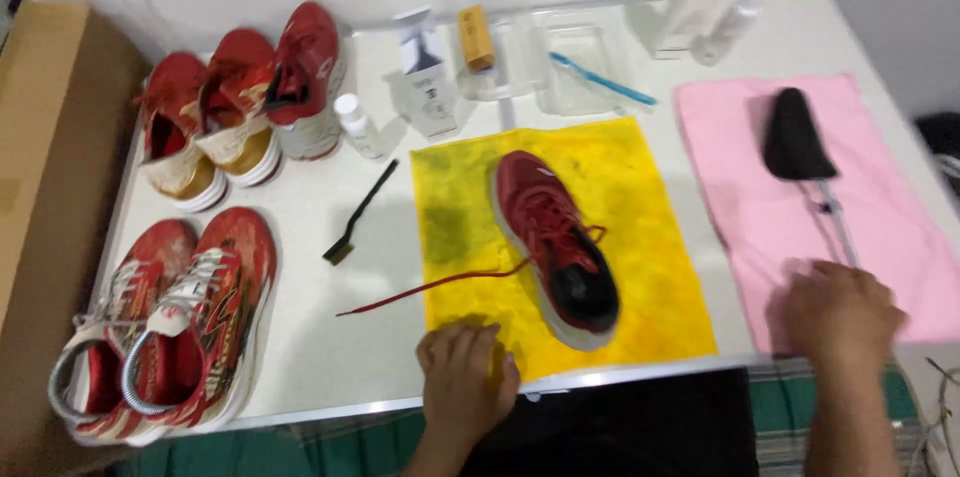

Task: Lacing a red sneaker, applying maintenance spray, and inserting a shoe tree for shape retention.

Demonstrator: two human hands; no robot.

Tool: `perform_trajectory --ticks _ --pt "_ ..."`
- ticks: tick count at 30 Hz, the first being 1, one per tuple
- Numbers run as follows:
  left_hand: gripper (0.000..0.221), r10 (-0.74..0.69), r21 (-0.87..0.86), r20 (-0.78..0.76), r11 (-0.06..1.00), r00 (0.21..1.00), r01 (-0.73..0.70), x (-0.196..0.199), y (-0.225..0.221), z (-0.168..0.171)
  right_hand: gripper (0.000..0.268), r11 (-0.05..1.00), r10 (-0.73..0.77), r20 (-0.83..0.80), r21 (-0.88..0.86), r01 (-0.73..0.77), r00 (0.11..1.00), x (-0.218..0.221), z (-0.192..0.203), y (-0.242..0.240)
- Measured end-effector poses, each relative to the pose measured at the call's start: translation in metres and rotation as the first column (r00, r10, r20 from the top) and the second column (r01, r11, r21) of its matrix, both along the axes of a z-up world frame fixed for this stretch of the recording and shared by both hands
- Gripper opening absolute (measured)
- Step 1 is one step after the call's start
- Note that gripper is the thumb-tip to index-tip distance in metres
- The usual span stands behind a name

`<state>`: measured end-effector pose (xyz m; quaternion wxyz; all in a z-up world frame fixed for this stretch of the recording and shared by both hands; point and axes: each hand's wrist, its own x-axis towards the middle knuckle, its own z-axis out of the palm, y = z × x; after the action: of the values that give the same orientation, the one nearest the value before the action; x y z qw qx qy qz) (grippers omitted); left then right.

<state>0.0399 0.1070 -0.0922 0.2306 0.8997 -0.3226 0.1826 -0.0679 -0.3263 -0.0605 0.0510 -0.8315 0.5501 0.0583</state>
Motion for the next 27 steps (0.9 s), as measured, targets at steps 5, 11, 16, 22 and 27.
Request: perform_trajectory --ticks 5,11,16,22,27 --pt "0.027 0.066 -0.066 0.177 0.996 0.982 -0.055 -0.002 -0.007 0.023 0.033 0.607 0.564 0.24 -0.77 -0.199 0.79 -0.034 -0.054 -0.017" --pt "0.033 0.112 -0.126 0.218 0.988 0.97 -0.085 -0.006 -0.009 0.019 0.038 0.717 0.531 0.423 -0.686 -0.123 0.735 -0.037 -0.072 -0.021" --pt "0.034 0.132 -0.117 0.211 0.987 0.969 -0.108 -0.009 -0.008 0.02 0.041 0.662 0.573 0.394 -0.74 -0.121 0.719 -0.04 -0.085 -0.032" --pt "0.037 0.163 -0.056 0.1 0.986 0.982 -0.158 -0.009 -0.009 0.012 0.041 0.664 0.557 0.362 -0.734 -0.139 0.748 -0.04 -0.091 -0.038" --pt "0.034 0.138 -0.1 0.141 0.987 0.98 -0.125 -0.01 -0.01 0.021 0.039 0.651 0.544 0.362 -0.751 -0.109 0.757 -0.04 -0.086 -0.034"
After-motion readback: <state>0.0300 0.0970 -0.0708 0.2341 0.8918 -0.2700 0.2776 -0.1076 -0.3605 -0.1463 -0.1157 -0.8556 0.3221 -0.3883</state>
